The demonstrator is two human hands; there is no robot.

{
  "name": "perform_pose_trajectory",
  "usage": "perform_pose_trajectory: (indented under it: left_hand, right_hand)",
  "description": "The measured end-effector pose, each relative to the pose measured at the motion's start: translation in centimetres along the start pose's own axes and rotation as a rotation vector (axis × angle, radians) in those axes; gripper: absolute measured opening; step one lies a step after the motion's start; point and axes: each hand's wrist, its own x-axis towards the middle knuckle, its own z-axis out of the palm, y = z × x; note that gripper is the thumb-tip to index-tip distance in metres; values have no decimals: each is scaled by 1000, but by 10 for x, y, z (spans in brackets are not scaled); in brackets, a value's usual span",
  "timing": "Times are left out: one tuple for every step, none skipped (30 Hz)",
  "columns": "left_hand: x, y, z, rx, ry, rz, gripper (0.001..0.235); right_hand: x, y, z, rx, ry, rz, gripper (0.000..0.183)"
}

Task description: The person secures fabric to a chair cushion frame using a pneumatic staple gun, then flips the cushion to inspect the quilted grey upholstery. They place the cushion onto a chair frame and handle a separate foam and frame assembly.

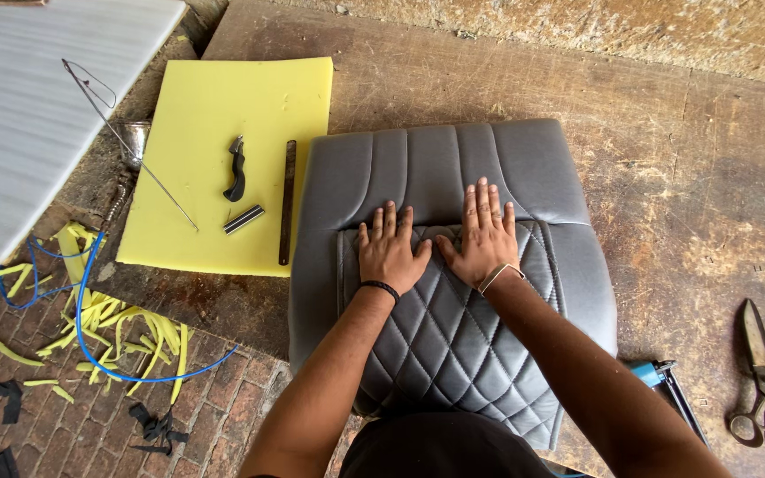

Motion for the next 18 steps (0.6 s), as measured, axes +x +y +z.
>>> perform_pose_trajectory:
  left_hand:
    - [0,-1,1,17,67,16,79]
    - [0,-2,2,37,135,33,82]
    - [0,-4,3,32,188,60,83]
    - [1,-4,4,25,238,95,83]
    - [1,-5,4,18,287,129,84]
    - [2,-4,6,5,180,84,81]
    - [2,-3,8,-7,73,40,79]
    - [1,-3,8,-21,-32,-11,77]
    - [0,-2,8,-1,28,6,78]
    - [-1,-3,7,23,89,21,79]
    - [-1,-4,5,48,150,37,80]
    - [-3,-5,4,65,240,58,80]
    - [-4,-5,3,81,330,80,80]
    - [-4,-3,3,93,421,103,80]
    - [-3,-2,3,63,257,63,78]
    - [-1,-1,3,32,93,19,76]
    - [0,0,3,2,-70,-25,74]
    - [-1,-1,4,18,42,-1,77]
  right_hand:
    - [0,0,0,32,-110,15,90]
    - [0,-1,0,32,-126,24,89]
    - [1,-3,-1,32,-143,33,89]
    - [0,-3,-1,33,-160,50,88]
    - [0,-4,-1,17,-60,30,91]
    - [-1,-2,-1,-3,39,11,95]
    - [-2,-1,-2,-24,138,-9,99]
    - [-1,-1,-2,-14,87,-10,98]
    - [-1,0,-3,-4,37,-10,98]
    - [1,-2,-3,10,-12,-13,97]
    - [3,-2,-2,18,-70,0,95]
    - [3,-3,-1,27,-130,19,93]
    - [3,-3,1,37,-190,38,91]
    - [2,-1,2,28,-42,7,93]
    - [2,1,4,18,105,-25,95]
    - [1,3,5,6,252,-60,97]
    - [2,5,6,35,168,-55,93]
    - [2,5,9,64,81,-55,90]
